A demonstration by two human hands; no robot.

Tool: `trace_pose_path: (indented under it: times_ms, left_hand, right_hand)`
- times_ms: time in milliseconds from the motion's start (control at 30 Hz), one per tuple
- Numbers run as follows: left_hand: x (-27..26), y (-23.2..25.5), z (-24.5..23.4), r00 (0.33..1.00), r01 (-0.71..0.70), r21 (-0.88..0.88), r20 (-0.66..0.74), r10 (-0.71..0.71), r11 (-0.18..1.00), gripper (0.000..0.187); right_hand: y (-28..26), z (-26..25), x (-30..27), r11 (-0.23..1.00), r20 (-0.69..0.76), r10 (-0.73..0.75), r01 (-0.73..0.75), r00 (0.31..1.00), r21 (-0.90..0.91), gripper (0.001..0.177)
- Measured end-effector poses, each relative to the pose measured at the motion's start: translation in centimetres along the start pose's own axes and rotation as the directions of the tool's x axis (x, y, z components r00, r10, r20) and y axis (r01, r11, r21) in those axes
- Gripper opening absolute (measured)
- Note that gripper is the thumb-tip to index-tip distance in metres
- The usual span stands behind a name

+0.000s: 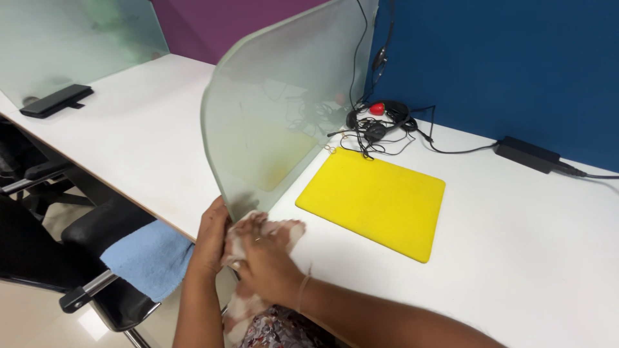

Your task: Cleaning an office cubicle workstation using a cloth.

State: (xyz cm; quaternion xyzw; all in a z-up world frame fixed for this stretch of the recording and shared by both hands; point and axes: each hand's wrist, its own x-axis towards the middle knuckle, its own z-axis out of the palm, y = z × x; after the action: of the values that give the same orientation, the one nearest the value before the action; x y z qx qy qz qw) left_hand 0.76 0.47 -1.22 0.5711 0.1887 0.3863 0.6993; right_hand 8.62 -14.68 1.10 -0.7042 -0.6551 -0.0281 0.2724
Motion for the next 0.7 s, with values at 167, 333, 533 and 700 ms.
trace_pose_path:
  times_ms: [167, 333, 533, 700]
  left_hand:
    - [4.7, -10.9, -7.6, 0.987, -0.101, -0.289, 0.095, 0.133, 0.952, 0.034]
    - [1.1, 0.3, 0.2, 0.998, -0.006, -0.193, -0.056, -0.005, 0.981, 0.042]
    - [4.7, -1.9, -1.1, 0.988, 0.154, -0.037, -0.015, -0.154, 0.987, 0.079]
    - [4.6, -0.9, 1.7, 0.983, 0.173, -0.193, -0.022, -0.181, 0.966, 0.076]
  right_hand:
    - [2.1, 0.6, 1.5, 0.93, 0.129, 0.107, -0.145, 0.986, 0.339, 0.057]
    - [2.7, 0.8, 1.4, 0.886, 0.07, 0.255, -0.262, 0.964, 0.382, 0.055]
    - [1.6, -0.5, 1.6, 0.805, 0.195, 0.187, -0.264, 0.963, 0.532, 0.071]
    - [4.3, 3.0, 2.0, 0.914, -0.15, 0.137, -0.066, 0.979, 0.401, 0.08]
